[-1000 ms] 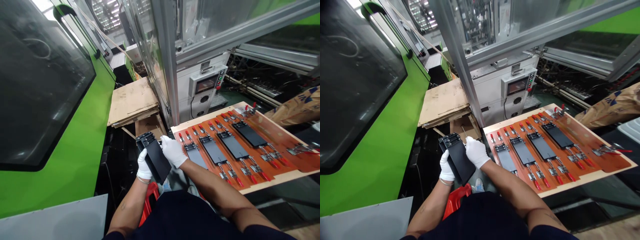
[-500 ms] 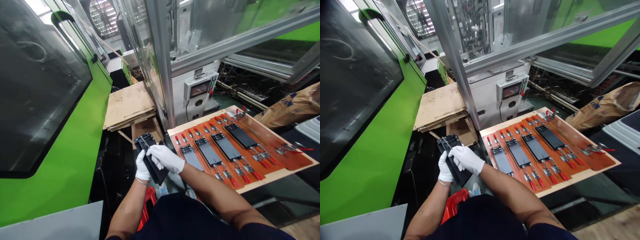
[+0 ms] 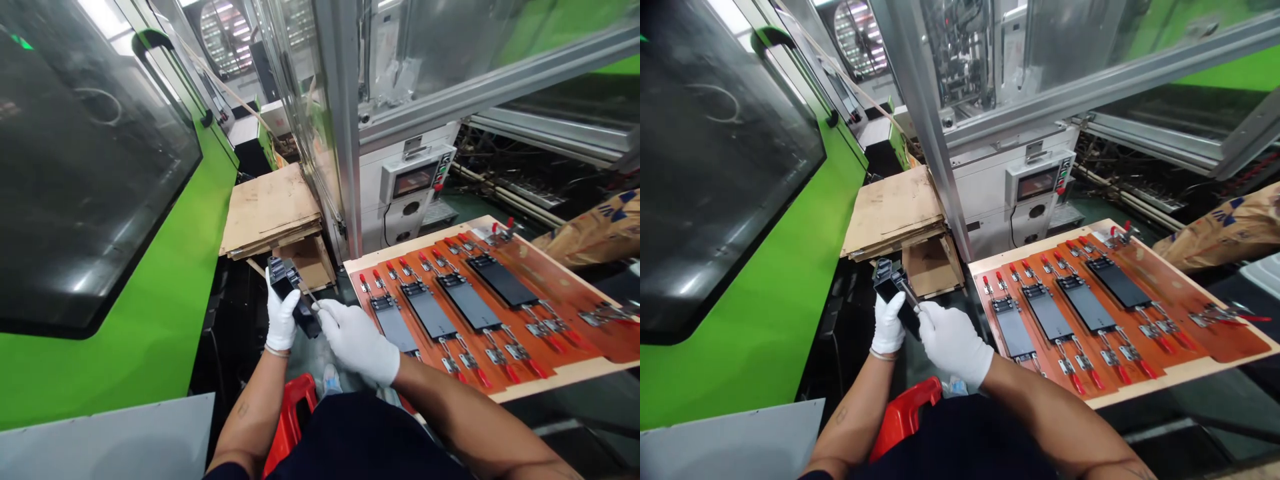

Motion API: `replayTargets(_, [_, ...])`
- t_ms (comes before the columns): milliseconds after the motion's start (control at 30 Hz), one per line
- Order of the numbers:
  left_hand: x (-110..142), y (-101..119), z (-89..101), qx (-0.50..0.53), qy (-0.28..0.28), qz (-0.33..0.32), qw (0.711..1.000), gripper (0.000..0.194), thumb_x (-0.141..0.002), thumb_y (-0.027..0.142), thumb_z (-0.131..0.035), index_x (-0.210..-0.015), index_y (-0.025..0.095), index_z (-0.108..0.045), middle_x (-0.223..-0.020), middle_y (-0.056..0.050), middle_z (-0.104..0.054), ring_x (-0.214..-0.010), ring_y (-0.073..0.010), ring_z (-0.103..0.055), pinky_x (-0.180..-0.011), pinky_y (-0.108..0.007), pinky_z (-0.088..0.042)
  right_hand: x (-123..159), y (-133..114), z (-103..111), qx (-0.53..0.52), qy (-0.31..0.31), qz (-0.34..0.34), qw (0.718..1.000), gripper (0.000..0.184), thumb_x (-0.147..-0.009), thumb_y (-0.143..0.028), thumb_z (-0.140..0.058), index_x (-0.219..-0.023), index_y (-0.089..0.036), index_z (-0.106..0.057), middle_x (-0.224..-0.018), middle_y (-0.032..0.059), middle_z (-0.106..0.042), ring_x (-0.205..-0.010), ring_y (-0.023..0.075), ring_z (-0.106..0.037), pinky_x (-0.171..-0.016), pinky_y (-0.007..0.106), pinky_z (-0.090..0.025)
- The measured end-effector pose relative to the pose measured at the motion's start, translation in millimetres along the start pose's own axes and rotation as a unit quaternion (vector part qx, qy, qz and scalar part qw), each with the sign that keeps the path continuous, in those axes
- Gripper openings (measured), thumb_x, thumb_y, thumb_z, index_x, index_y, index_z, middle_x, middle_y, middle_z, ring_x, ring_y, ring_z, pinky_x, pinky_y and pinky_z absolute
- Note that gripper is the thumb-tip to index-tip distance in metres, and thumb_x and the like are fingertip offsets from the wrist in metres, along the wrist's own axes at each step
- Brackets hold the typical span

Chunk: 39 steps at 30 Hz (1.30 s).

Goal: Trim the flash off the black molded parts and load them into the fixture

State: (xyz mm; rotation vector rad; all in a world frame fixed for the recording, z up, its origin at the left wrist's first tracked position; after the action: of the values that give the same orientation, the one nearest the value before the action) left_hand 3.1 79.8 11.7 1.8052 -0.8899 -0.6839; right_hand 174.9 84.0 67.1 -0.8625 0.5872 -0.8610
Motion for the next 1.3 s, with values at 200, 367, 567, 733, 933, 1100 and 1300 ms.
replayTargets(200, [0.1,40.3,-13.8,-0.114,-0.032,-0.135,0.984,0.09,-0.069,0.03,-0.087,-0.15,0.027,-0.047,-0.156,-0.008,-0.047,-0.146,-0.0271,-0.04,-0.122,-0.036,-0.028,4.4,-10.8,-5.0,0.137,-0.069,-0.029,0.988,0.035,-0.104,-0.027,-0.033,-0.113,-0.017,-0.066,-0.095,0.0115,-0.076,-0.09,0.0265,-0.073,-0.072,0.031,-0.047])
replayTargets(367, [-1.1,52.0,-15.8,-0.155,-0.024,-0.149,0.976,0.106,-0.061,0.033,-0.092,-0.153,0.022,-0.04,-0.156,-0.014,-0.045,-0.148,-0.0318,-0.036,-0.122,-0.039,-0.028,1.3,-13.6,-2.6,0.159,-0.078,-0.019,0.984,0.035,-0.103,-0.026,-0.035,-0.112,-0.017,-0.067,-0.098,0.0117,-0.076,-0.09,0.0249,-0.074,-0.072,0.03,-0.048])
replayTargets(567, [-6.1,56.5,-14.0,-0.185,-0.027,-0.135,0.973,0.121,-0.057,0.038,-0.094,-0.157,0.017,-0.03,-0.152,-0.019,-0.049,-0.149,-0.0347,-0.033,-0.122,-0.042,-0.028,4.6,-14.9,-2.5,0.166,-0.072,-0.002,0.984,0.036,-0.103,-0.026,-0.034,-0.113,-0.016,-0.068,-0.101,0.012,-0.076,-0.087,0.0244,-0.074,-0.072,0.03,-0.049])
replayTargets(733, [-6.8,54.7,-12.8,-0.213,-0.04,-0.138,0.966,0.125,-0.058,0.042,-0.093,-0.159,0.019,-0.023,-0.154,-0.018,-0.046,-0.15,-0.0337,-0.03,-0.122,-0.043,-0.026,5.5,-17.8,-2.5,0.163,-0.071,0.01,0.984,0.039,-0.103,-0.025,-0.031,-0.112,-0.016,-0.068,-0.107,0.0116,-0.075,-0.091,0.0253,-0.073,-0.074,0.032,-0.049])
replayTargets(933, [-3.1,56.3,-5.7,-0.259,-0.036,-0.176,0.949,0.122,-0.058,0.039,-0.093,-0.158,0.02,-0.027,-0.161,-0.018,-0.035,-0.152,-0.0339,-0.026,-0.125,-0.043,-0.019,2.7,-10.9,-1.9,0.196,-0.058,-0.009,0.979,0.035,-0.102,-0.027,-0.036,-0.109,-0.019,-0.069,-0.091,0.01,-0.076,-0.081,0.0237,-0.073,-0.067,0.03,-0.046])
replayTargets(1100, [5.1,63.2,8.3,-0.224,-0.018,-0.207,0.952,0.112,-0.063,0.039,-0.09,-0.157,0.02,-0.031,-0.153,-0.016,-0.047,-0.145,-0.0326,-0.041,-0.123,-0.041,-0.023,-7.4,46.9,-7.1,0.221,-0.095,-0.113,0.964,0.029,-0.096,-0.014,-0.042,-0.089,-0.014,-0.07,-0.089,0.0147,-0.075,-0.085,0.0249,-0.071,-0.071,0.031,-0.047])
replayTargets(1300, [9.3,34.0,15.4,-0.125,-0.027,-0.104,0.986,0.074,-0.067,0.053,-0.083,-0.131,0.022,-0.064,-0.134,-0.012,-0.065,-0.133,-0.035,-0.054,-0.119,-0.048,-0.032,-14.9,36.4,-12.9,-0.239,-0.062,-0.066,0.967,0.025,-0.097,-0.019,-0.039,-0.093,-0.019,-0.064,-0.061,-0.0026,-0.054,-0.054,0.014,-0.052,-0.057,0.025,-0.043])
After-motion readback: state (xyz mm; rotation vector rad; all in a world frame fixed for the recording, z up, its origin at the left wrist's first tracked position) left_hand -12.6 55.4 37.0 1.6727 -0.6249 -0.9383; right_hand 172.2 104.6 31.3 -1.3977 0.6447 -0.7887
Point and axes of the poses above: each hand's wrist, its own x-axis away from the middle knuckle, its own z-axis out of the back of the hand, y = z × x, the point moved 7 cm from there along -x, towards the middle knuckle
